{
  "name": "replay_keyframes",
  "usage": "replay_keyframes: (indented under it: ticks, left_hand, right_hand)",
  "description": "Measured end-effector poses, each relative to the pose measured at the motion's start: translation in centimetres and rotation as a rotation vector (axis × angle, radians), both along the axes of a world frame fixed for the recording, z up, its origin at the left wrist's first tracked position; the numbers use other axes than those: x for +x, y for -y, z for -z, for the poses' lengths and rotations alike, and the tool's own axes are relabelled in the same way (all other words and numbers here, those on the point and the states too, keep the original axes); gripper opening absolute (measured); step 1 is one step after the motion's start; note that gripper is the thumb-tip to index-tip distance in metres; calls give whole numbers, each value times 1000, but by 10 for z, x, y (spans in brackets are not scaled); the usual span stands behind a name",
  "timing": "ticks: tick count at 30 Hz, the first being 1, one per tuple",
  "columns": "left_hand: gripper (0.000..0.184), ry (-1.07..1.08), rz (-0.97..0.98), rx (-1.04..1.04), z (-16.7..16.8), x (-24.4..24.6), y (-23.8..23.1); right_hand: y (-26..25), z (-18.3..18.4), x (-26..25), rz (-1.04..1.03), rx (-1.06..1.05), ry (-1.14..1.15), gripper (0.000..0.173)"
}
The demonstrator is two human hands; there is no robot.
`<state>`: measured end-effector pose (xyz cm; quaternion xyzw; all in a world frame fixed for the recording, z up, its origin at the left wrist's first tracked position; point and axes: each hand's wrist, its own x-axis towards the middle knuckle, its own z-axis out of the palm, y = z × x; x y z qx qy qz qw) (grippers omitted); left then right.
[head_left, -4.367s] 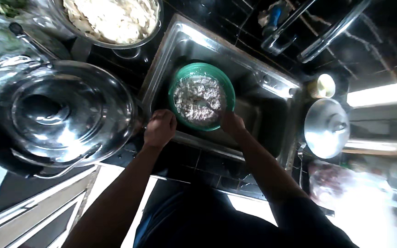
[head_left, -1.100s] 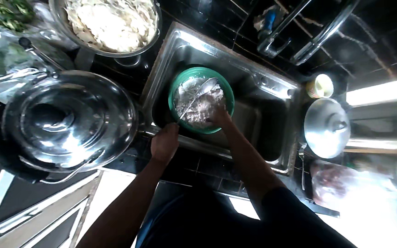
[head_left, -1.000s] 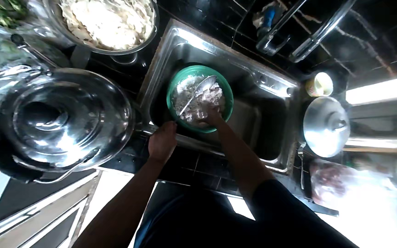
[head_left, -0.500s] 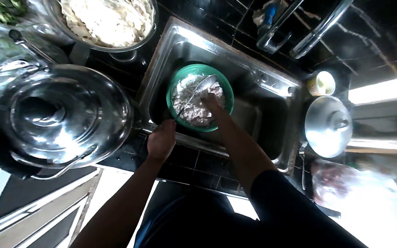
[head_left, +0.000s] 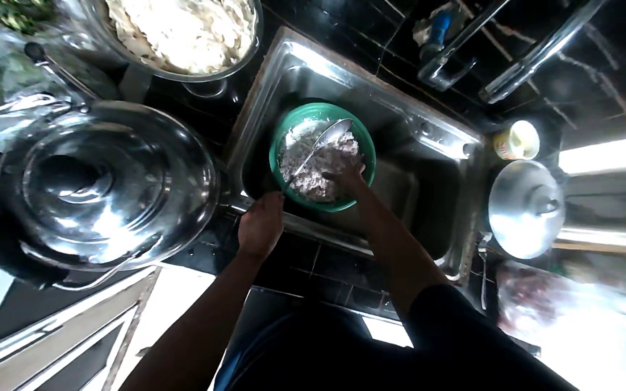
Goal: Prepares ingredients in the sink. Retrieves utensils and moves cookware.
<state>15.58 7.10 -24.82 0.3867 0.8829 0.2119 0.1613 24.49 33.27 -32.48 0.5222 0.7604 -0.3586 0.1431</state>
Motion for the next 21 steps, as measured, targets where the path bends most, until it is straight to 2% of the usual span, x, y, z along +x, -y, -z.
replay_keyframes:
  ticks: [3,4,5,7,8,10,13,18,21]
  left_hand:
    - [34,-21,-5,21,2,1,0]
    - [33,-34,-4,34,3,1,0]
    - [32,-38,-5,39,2,1,0]
    - [31,-17,-1,17,-1,0,-1]
    - [32,-8,5,3,-1,0,-1]
    - [32,-26,12,8,2,-1,-1]
    - [33,-14,12,-11,0,0,-2]
    - [35,61,-3,-103,-8,-2,-4]
    - [37,66,-2,-89,-7,-2,-3]
  right_hand:
    - [24,24,-19,111,-107,-128,120]
    - [28,28,-30,173,-151,-160,118]
    - [30,27,-39,256,-215,-222,106]
    - [30,17,-47,431,-322,-334,62]
    - [27,11,-49,470,-348,-337,47]
    - [19,-2,-47,492,-362,-392,38]
    - [7,-17,-48,425,-248,-332,40]
    - [1,-20,-47,378,-194,-336,49]
    - [-1,-20,-36,269,-144,-288,43]
